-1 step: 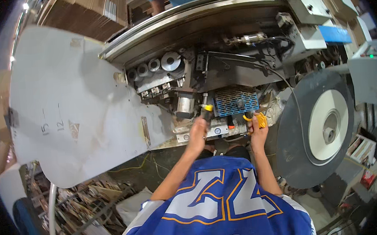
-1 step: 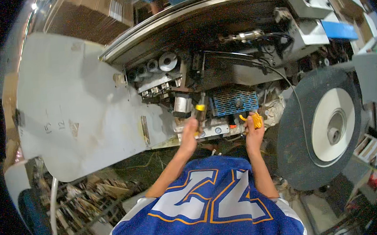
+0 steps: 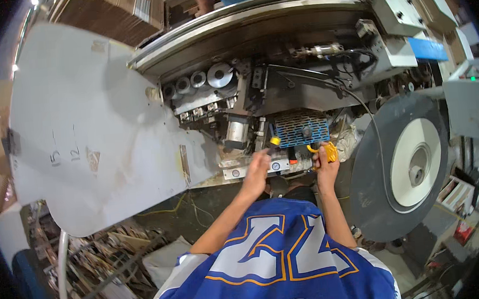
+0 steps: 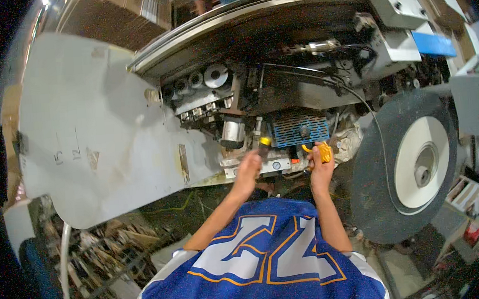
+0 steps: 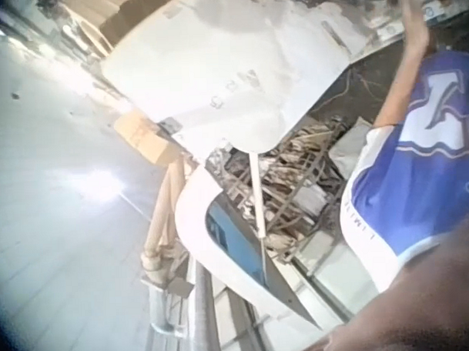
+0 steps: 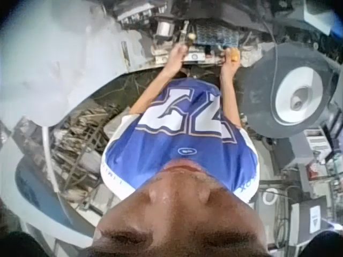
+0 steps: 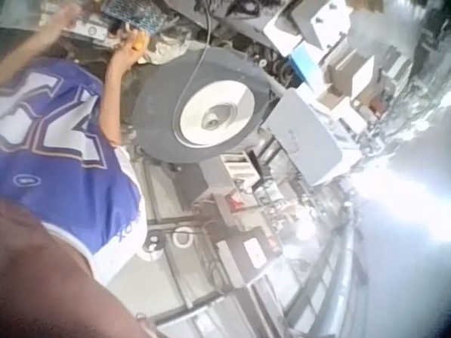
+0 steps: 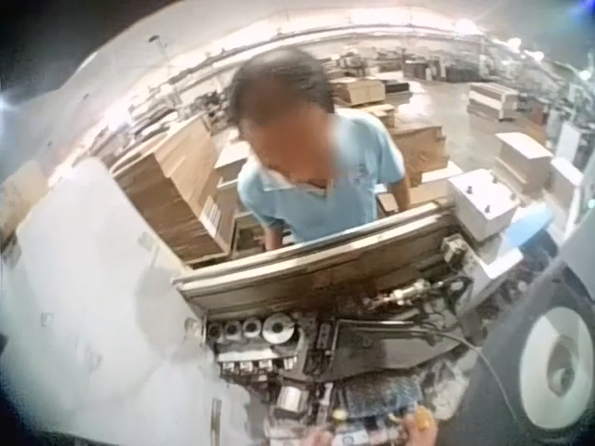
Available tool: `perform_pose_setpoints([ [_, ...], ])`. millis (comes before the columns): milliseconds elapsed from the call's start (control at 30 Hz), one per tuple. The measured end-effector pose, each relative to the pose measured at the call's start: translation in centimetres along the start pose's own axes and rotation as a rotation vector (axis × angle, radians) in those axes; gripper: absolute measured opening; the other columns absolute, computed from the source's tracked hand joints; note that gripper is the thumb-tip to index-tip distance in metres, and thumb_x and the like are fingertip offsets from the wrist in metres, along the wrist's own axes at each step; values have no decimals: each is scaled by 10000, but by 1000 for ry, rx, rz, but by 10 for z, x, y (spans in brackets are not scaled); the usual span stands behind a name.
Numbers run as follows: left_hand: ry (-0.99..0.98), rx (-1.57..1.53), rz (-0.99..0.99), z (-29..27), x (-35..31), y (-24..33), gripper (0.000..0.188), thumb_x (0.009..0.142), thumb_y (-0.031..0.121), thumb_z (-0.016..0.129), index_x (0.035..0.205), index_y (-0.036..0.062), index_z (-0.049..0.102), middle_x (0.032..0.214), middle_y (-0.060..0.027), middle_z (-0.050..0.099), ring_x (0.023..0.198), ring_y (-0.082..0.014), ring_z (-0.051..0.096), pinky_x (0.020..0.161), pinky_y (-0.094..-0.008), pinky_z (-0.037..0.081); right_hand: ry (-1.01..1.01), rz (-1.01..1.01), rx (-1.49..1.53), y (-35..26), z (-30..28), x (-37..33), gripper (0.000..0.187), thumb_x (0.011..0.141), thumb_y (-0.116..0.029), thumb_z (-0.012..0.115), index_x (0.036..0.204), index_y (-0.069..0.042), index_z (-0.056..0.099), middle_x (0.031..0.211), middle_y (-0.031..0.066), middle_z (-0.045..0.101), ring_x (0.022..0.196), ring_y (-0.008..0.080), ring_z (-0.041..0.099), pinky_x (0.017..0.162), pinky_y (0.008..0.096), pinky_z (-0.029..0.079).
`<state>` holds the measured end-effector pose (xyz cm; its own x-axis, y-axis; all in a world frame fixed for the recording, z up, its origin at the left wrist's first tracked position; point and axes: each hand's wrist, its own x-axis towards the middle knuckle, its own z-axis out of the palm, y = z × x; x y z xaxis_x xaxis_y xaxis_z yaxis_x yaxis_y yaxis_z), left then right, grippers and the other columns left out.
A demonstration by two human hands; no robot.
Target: The person uses a small tool to tighten or adjust components inside a large piece of machinery, then walks to a work table to stack and align several white panels before carrying the stack to a wooden pallet.
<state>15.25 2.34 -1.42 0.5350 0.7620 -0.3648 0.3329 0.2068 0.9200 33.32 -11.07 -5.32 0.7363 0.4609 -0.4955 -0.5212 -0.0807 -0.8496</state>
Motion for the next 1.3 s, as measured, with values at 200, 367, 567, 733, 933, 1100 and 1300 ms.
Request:
perform_pose_setpoints([
  [200, -287, 83, -35, 0, -21, -14, 385, 980, 206, 679, 1255, 32, 474, 979, -148, 656, 835, -253, 674, 735, -374, 514, -79, -61, 21, -6, 55, -16, 452, 1005, -308, 691, 1336, -37, 542, 958, 38, 696, 711, 74, 535, 671, 231, 444],
  [367, -297, 145, 65, -23, -25, -25, 374, 1034, 339, 574, 1276, 55, 566, 797, -179, 700, 737, -363, 704, 646, -452, 527, -12, -84, -272, 4, 67, -31, 495, 935, -238, 787, 1315, -11, 564, 1007, 15, 657, 807, 71, 551, 713, 236, 452],
  [567, -151, 205, 62, -49, -30, -42, 392, 1002, 459, 605, 1091, 84, 675, 753, -218, 666, 736, -438, 672, 638, -502, 504, 25, -131, -392, 23, 84, -39, 406, 919, -184, 788, 1222, -49, 554, 886, -6, 579, 720, 99, 544, 630, 281, 454],
  [733, -156, 314, -5, -71, -27, -35, 464, 938, 534, 665, 1087, 95, 667, 802, -211, 695, 766, -432, 688, 653, -507, 522, 75, -123, -383, 18, 109, -46, 552, 897, -243, 820, 1327, -9, 564, 1035, 17, 624, 825, 104, 571, 732, 261, 476],
  [933, 97, 445, 138, -114, -6, -11, 409, 927, 474, 684, 1094, 112, 591, 731, -138, 708, 626, -338, 715, 573, -464, 570, 42, -215, -163, 6, 127, -41, 345, 1008, -206, 673, 1285, -29, 566, 933, 68, 711, 682, 90, 548, 635, 250, 457],
  [1100, 193, 485, -10, -165, 83, -5, 469, 928, 383, 639, 1152, -13, 525, 768, -233, 701, 736, -438, 713, 672, -541, 548, 56, -118, -126, 11, 114, -52, 314, 1020, -223, 648, 1261, -35, 576, 908, 64, 703, 663, 84, 541, 614, 237, 447],
  [1300, 80, 706, 4, -156, 153, 10, 548, 953, 497, 560, 1165, -2, 640, 989, -250, 732, 961, -432, 709, 876, -545, 540, 102, -25, -259, 30, 111, -75, 324, 1019, -241, 652, 1280, -67, 572, 888, 45, 681, 664, 95, 555, 608, 240, 449],
])
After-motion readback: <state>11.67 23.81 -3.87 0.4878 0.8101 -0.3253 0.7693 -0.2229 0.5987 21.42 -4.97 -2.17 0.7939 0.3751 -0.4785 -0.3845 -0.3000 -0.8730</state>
